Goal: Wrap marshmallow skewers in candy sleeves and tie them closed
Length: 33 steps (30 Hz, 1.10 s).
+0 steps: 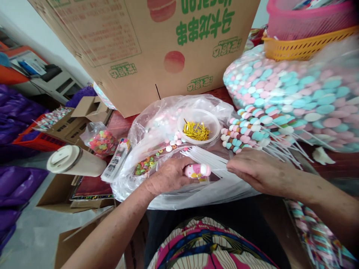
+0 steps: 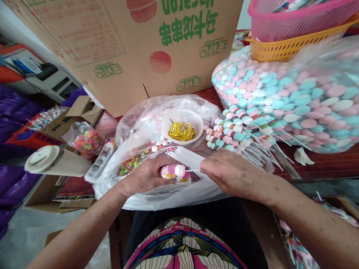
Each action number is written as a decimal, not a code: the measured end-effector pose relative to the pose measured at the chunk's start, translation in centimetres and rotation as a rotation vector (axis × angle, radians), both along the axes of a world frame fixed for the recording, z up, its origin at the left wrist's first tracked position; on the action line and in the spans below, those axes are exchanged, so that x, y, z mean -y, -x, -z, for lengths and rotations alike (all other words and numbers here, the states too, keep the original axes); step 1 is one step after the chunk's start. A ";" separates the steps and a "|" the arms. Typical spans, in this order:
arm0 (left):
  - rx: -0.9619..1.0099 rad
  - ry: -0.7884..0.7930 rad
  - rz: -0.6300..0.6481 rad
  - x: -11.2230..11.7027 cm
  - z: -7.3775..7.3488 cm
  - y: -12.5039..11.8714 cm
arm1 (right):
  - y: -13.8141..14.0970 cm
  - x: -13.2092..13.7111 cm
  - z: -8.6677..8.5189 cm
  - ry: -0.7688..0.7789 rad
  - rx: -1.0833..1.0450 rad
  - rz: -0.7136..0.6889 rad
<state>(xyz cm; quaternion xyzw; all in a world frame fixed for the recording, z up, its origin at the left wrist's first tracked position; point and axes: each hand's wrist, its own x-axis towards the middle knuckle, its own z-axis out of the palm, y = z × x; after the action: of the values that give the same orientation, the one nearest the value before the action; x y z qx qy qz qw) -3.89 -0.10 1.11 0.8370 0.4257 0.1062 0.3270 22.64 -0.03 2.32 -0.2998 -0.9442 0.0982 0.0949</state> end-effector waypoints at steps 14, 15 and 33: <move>0.032 -0.074 -0.004 0.0 2.8 -2.3 | 4.8 -0.5 0.9 0.025 0.080 -0.057; 0.079 -0.035 -0.031 0.0 3.0 -2.4 | 5.3 -0.6 1.2 0.037 0.069 -0.042; 0.368 0.299 -0.005 0.1 1.0 4.5 | 5.9 -2.0 4.8 0.701 -0.866 0.256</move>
<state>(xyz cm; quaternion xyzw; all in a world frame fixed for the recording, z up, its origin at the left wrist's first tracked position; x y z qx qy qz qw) -8.35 -0.16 0.06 0.7446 0.3721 0.1936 0.5192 16.76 2.01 -2.51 -0.3576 -0.6864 0.5070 0.3794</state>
